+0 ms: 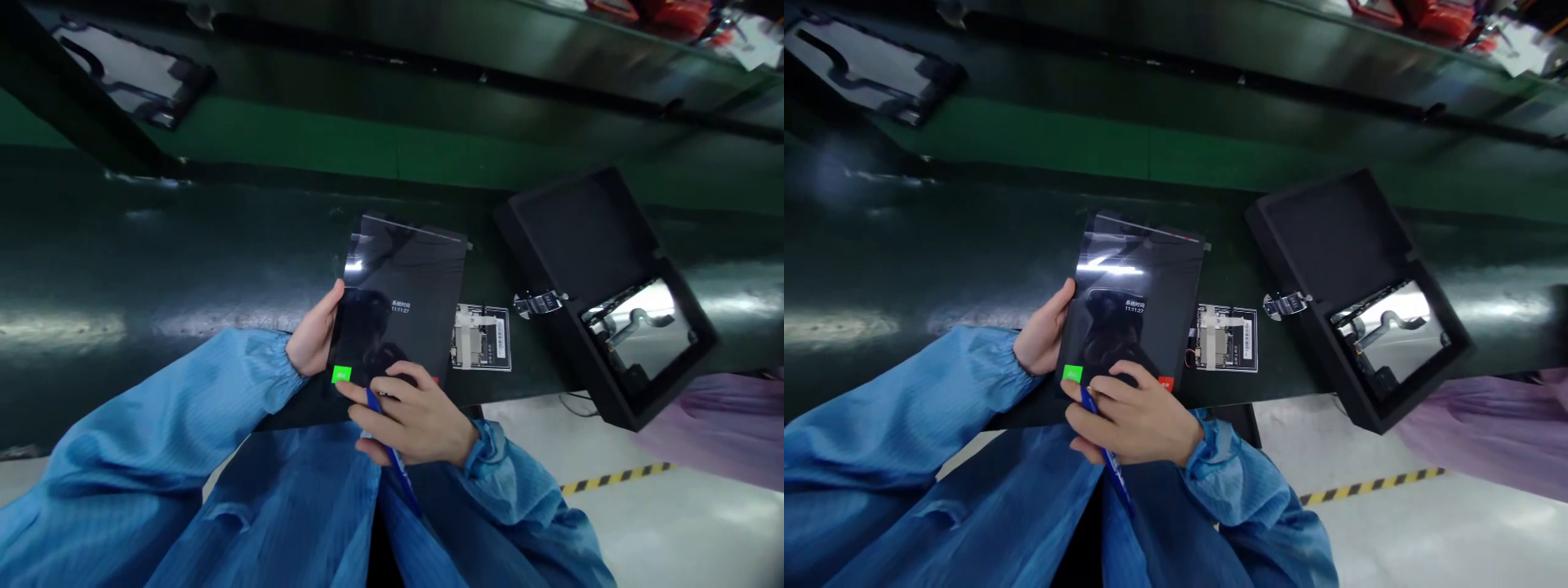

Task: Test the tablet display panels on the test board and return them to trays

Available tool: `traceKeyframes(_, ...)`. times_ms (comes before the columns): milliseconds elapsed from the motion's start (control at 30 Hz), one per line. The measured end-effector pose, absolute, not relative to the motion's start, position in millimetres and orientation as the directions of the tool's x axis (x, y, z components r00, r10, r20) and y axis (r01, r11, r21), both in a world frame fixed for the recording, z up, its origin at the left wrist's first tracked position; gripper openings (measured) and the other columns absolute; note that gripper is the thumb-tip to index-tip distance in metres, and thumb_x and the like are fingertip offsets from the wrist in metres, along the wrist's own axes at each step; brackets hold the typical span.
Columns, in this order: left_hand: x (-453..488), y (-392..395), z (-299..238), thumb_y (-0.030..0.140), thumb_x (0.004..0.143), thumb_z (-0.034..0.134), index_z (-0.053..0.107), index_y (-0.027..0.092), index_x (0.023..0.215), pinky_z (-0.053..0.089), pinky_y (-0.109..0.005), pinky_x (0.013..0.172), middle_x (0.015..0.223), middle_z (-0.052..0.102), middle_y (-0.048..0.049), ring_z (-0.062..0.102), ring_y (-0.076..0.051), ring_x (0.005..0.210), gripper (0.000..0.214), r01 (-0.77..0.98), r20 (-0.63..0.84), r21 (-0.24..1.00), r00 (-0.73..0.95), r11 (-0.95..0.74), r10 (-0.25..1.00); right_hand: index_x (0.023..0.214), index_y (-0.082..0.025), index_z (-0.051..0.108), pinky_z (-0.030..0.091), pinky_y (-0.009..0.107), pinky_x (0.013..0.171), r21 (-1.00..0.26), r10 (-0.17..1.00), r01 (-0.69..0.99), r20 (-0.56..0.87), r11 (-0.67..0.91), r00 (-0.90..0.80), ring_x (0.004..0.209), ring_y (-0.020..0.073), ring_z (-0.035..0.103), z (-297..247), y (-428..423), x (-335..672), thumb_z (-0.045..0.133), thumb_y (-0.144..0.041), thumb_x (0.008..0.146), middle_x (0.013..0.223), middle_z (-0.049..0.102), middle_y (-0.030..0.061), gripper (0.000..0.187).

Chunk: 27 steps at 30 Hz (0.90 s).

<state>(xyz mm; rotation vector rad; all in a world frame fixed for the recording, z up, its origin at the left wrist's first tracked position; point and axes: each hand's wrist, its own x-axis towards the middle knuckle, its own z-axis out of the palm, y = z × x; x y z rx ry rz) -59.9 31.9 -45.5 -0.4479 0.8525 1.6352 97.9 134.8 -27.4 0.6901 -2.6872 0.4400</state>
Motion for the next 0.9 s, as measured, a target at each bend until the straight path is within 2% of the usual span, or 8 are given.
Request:
traceKeyframes(67,-60,32,-46,0.047,0.105,0.024,0.069,0.008,0.116,0.058,-0.035,0.084,0.084,0.075,-0.0113,0.073,-0.024,0.089,0.06,-0.95,-0.686,0.305,-0.265,-0.062,0.678,0.097,-0.017,0.063,0.041,0.035,0.091,-0.205,-0.434,-0.518,0.346,0.83,-0.832,0.094,0.0155,0.052,-31,133,96,0.043,-0.034,0.103,0.117,0.07,0.0029,0.027)
traceKeyframes(133,-59,31,-46,0.048,0.104,0.025,0.068,0.009,0.12,0.056,-0.037,0.088,0.087,0.076,-0.0113,0.073,-0.025,0.091,0.06,-0.951,-0.669,0.303,-0.255,-0.057,0.699,0.095,-0.016,0.063,0.042,0.035,0.088,-0.231,-0.4,-0.508,0.389,0.83,-0.83,0.093,0.0163,0.052,-28,138,94,0.042,-0.034,0.103,0.113,0.071,0.0035,0.028)
traceKeyframes(267,-57,30,-46,0.052,0.103,0.025,0.065,0.005,0.124,0.052,-0.039,0.095,0.101,0.075,-0.0153,0.072,-0.026,0.097,0.065,-0.963,-0.633,0.267,-0.196,-0.026,0.749,0.101,-0.018,0.062,0.044,0.037,0.087,-0.288,-0.208,-0.39,0.504,0.875,-0.838,0.095,0.0197,0.052,-12,158,92,0.043,-0.036,0.103,0.119,0.07,0.0035,0.026)
traceKeyframes(367,-54,29,-47,0.049,0.104,0.027,0.066,0.007,0.124,0.049,-0.035,0.101,0.1,0.076,-0.0124,0.072,-0.023,0.097,0.061,-0.971,-0.628,0.236,-0.189,-0.046,0.755,0.109,-0.02,0.059,0.043,0.041,0.091,-0.285,-0.079,-0.246,0.492,0.926,-0.867,0.098,0.0226,0.053,-5,170,88,0.046,-0.034,0.103,0.122,0.069,0.0042,0.02)
traceKeyframes(467,-52,28,-49,0.046,0.104,0.029,0.067,0.01,0.123,0.046,-0.036,0.105,0.103,0.076,-0.0103,0.07,-0.022,0.102,0.055,-0.962,-0.599,0.265,-0.221,-0.07,0.77,0.111,-0.02,0.057,0.042,0.042,0.091,-0.241,-0.013,-0.142,0.469,0.96,-0.883,0.1,0.0238,0.053,-2,175,80,0.05,-0.031,0.101,0.128,0.066,0.0052,0.017)
traceKeyframes(600,-50,27,-54,0.043,0.104,0.031,0.066,0.011,0.126,0.042,-0.039,0.109,0.111,0.074,-0.0108,0.067,-0.024,0.111,0.051,-0.949,-0.534,0.299,-0.249,-0.095,0.808,0.113,-0.019,0.055,0.042,0.042,0.09,-0.196,0.002,-0.092,0.434,0.976,-0.901,0.102,0.0237,0.053,-2,177,72,0.052,-0.03,0.1,0.135,0.062,0.005,0.017)
traceKeyframes(733,-49,25,-55,0.041,0.104,0.034,0.069,0.016,0.12,0.045,-0.034,0.105,0.105,0.076,-0.0065,0.069,-0.02,0.104,0.046,-0.955,-0.536,0.282,-0.237,-0.093,0.81,0.114,-0.019,0.054,0.041,0.041,0.091,-0.187,-0.01,-0.098,0.421,0.977,-0.907,0.104,0.0238,0.051,-5,177,66,0.051,-0.031,0.101,0.138,0.059,0.0049,0.018)
traceKeyframes(900,-49,22,-60,0.041,0.104,0.036,0.071,0.015,0.113,0.043,-0.035,0.107,0.103,0.076,-0.0072,0.067,-0.021,0.111,0.044,-0.951,-0.461,0.299,-0.221,-0.084,0.859,0.11,-0.019,0.055,0.04,0.041,0.092,-0.175,-0.037,-0.12,0.417,0.977,-0.908,0.103,0.0236,0.052,-8,178,65,0.051,-0.031,0.101,0.136,0.061,0.0048,0.015)
